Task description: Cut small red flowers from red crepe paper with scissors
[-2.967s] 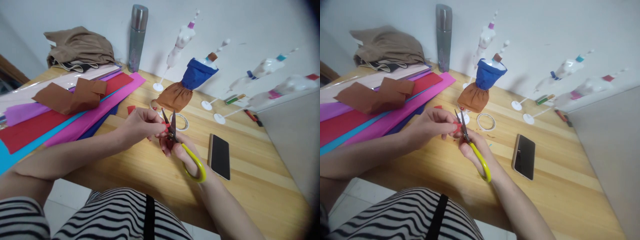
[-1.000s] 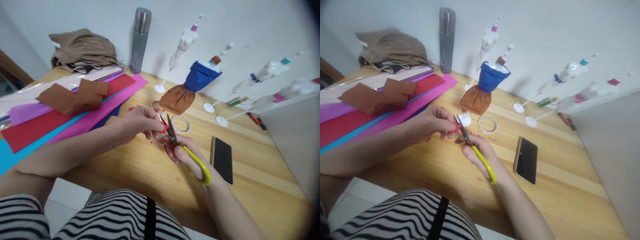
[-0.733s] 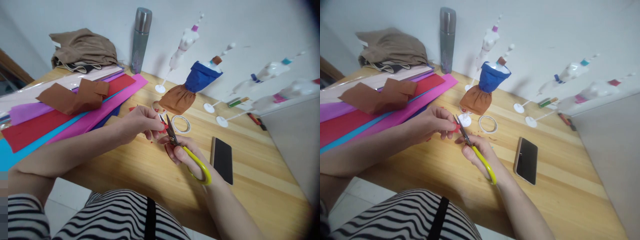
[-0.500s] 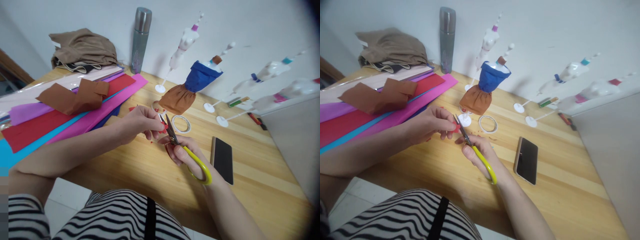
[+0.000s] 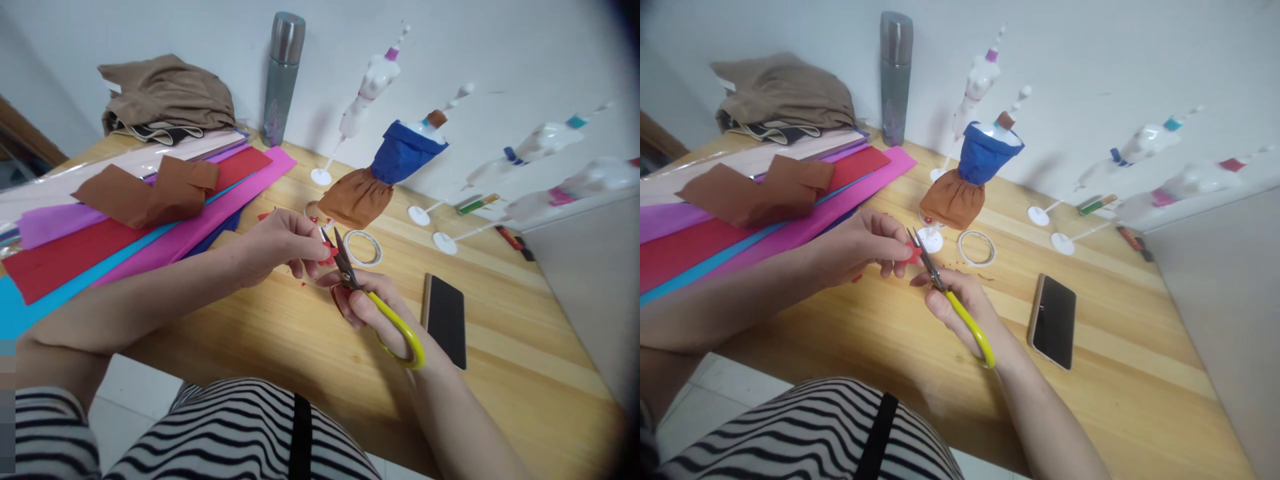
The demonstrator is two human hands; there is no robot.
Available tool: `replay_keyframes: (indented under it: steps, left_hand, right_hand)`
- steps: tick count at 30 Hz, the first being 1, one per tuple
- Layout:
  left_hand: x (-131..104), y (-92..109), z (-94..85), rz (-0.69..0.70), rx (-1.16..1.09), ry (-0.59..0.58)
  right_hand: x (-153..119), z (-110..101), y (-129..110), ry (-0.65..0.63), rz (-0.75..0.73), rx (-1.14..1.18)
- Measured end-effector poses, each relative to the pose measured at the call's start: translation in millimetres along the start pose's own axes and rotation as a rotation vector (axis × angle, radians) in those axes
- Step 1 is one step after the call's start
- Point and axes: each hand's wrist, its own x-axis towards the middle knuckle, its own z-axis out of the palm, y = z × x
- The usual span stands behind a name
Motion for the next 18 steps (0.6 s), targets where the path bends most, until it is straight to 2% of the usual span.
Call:
replay_keyframes:
  steps: [18]
  left_hand:
    - [-1.0, 1.0, -1.1, -0.010, -0.005, 0.002]
  right_hand:
    - [-1.1, -1.5, -0.6, -0.002, 0.044, 0.020]
